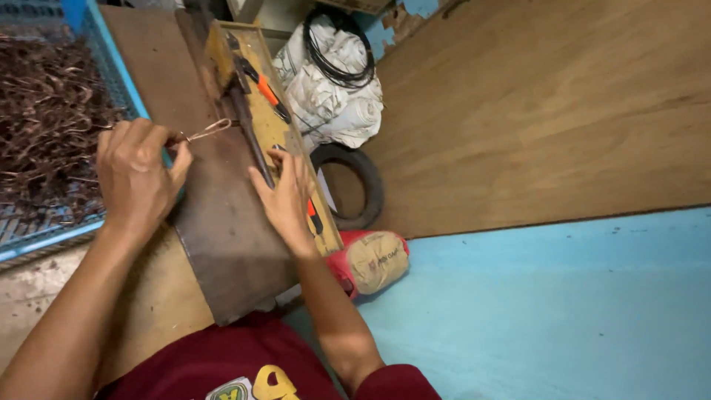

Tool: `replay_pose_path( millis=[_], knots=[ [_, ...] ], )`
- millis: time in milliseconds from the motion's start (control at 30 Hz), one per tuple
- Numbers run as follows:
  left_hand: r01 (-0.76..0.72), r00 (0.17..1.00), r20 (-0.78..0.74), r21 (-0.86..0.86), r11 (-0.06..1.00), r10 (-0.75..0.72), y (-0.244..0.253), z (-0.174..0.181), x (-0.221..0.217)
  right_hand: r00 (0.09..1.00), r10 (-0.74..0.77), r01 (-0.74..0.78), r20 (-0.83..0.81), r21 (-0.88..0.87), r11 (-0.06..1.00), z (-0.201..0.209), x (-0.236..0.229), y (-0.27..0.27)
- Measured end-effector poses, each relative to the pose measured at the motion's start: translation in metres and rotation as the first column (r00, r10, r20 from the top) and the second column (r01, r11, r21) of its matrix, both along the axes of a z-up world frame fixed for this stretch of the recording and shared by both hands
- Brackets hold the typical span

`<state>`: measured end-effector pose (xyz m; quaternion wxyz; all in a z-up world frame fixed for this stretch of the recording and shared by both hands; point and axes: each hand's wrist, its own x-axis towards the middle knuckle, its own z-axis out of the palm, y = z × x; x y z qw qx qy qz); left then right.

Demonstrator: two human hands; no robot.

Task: Bending small copper wires into a hook shape using a manual bending jig mounted on a wooden block.

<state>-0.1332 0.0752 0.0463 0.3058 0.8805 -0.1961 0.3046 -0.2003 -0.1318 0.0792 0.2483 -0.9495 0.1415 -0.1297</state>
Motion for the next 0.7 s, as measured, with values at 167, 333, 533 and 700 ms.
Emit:
replay_pose_path(
  millis=[167, 333, 533, 700],
  knots=[
    [-0.007, 1.000, -0.004, 0.059, 0.998, 0.007, -0.012, -0.026, 0.022, 0.875, 0.032, 0.006, -0.484, 0.076, 0.997, -0.018, -0.019, -0.033],
    [-0.028, 0.997, -0.068, 0.129, 0.991, 0.037, -0.020, -0.050, 0.040, 0.753, 0.196, -0.095, -0.628, 0.191, 0.977, -0.008, -0.019, -0.040],
    [-0.085, 0.996, -0.007, 0.297, 0.951, 0.091, -0.028, -0.061, 0.059, 0.709, 0.165, -0.048, -0.686, 0.186, 0.981, 0.057, -0.013, -0.036],
    [-0.067, 0.994, -0.053, 0.339, 0.938, 0.091, -0.033, -0.065, 0.080, 0.686, 0.243, -0.058, -0.686, 0.282, 0.958, 0.108, 0.001, -0.037]
  ],
)
